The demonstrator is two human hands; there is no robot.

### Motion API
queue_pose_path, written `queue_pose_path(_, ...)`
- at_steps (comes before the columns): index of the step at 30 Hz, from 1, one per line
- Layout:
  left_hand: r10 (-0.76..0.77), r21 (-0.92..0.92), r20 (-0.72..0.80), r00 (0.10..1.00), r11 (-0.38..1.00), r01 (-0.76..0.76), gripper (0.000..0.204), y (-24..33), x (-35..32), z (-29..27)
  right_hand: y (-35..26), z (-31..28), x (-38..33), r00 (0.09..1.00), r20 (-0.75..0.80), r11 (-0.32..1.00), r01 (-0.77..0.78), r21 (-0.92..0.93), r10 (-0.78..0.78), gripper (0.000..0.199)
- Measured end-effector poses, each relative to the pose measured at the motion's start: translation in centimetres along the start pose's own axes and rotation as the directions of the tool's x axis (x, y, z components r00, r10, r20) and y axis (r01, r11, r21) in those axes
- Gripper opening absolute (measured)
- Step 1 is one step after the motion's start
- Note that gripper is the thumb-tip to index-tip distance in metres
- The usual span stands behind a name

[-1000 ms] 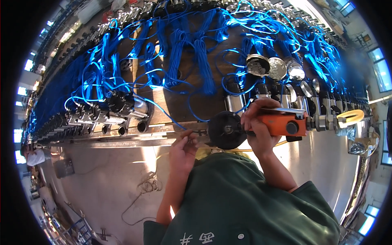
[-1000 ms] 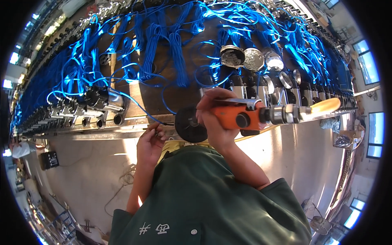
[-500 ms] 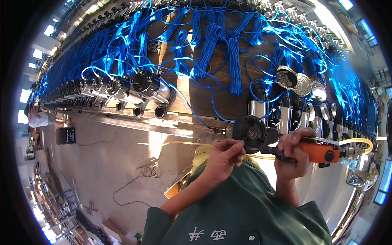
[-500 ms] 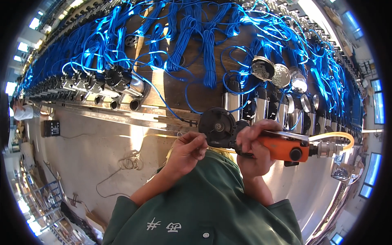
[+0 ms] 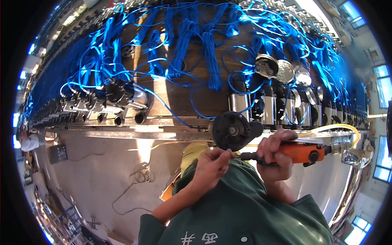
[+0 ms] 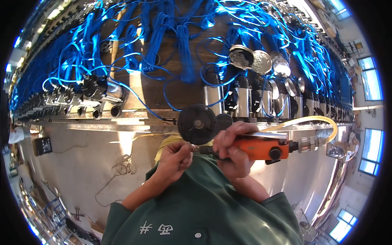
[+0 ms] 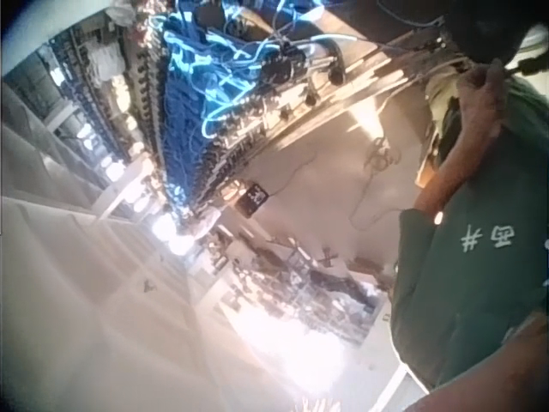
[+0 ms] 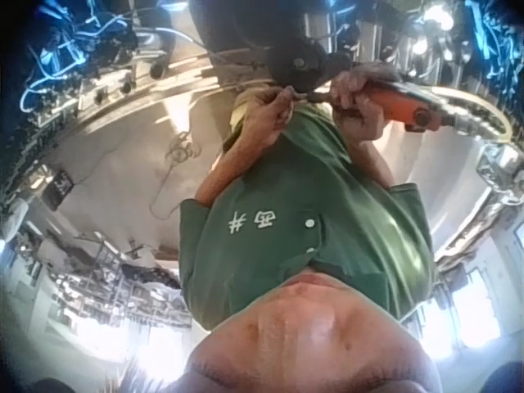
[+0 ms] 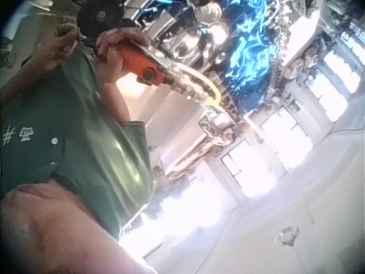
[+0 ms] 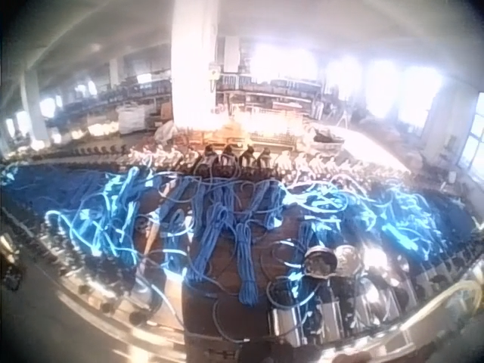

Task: The person is using an air-powered screwdriver to fasten a metal plate to a cylindrical metal component. The person picks up small screws from a container and secures them into holes on the plate.

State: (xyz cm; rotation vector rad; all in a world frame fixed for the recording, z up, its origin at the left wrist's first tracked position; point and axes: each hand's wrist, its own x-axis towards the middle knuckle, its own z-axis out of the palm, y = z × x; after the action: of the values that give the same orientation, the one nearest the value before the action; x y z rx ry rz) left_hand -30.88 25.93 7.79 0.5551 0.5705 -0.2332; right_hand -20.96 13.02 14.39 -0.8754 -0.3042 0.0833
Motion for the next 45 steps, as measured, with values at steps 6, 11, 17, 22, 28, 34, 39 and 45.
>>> queue_pose_path(6, 0.44, 0.662, 0.146, 0.886, 0.622, -0.418, 0.018, 1.3, 0.9, 0.4, 1.7, -1.2, 0.0, 0.976, 0.219, 0.995, 0.036, -0.098, -0.014, 0.037)
queue_pose_path(11, 0.573, 0.792, 0.363, 0.735, 0.226, -0.567, 0.022, 1.2, 2.0, -1.1, 3.1, -1.8, -0.3, 0.97, 0.241, 0.982, 0.012, -0.188, 0.035, 0.038)
queue_pose_path(17, 0.425, 0.19, -0.153, 0.892, 0.898, -0.396, 0.025, 0.6, 1.2, -3.3, 3.1, -0.9, -0.1, 0.955, 0.258, 0.932, -0.045, -0.36, 0.146, 0.019)
queue_pose_path(22, 0.366, -0.133, -0.272, 0.89, 0.901, -0.412, 0.027, 0.5, 2.3, -6.3, 3.4, -0.4, 0.2, 0.892, 0.443, 0.883, 0.129, -0.452, 0.096, 0.024)
queue_pose_path(28, 0.313, -0.18, -0.185, 0.932, 0.921, -0.345, 0.022, 1.1, 1.9, -5.2, 3.9, -1.1, 0.0, 0.873, 0.483, 0.863, 0.186, -0.47, 0.075, 0.03)
queue_pose_path(34, 0.303, -0.126, -0.073, 0.95, 0.942, -0.31, 0.019, 2.3, 2.0, -4.0, 3.1, -1.6, -0.2, 0.908, 0.404, 0.844, 0.129, -0.52, 0.11, 0.035)
queue_pose_path(39, 0.265, -0.024, -0.054, 0.963, 0.964, -0.266, 0.019, 2.5, 3.2, -3.0, 2.2, -2.8, -1.1, 0.976, 0.19, 0.873, 0.0, -0.487, 0.105, 0.025)
queue_pose_path(45, 0.217, 0.126, 0.014, 0.976, 0.968, -0.217, 0.02, 3.1, 6.3, -1.9, 2.1, -4.7, -1.5, 0.996, 0.005, 0.955, -0.087, -0.283, 0.093, 0.036)
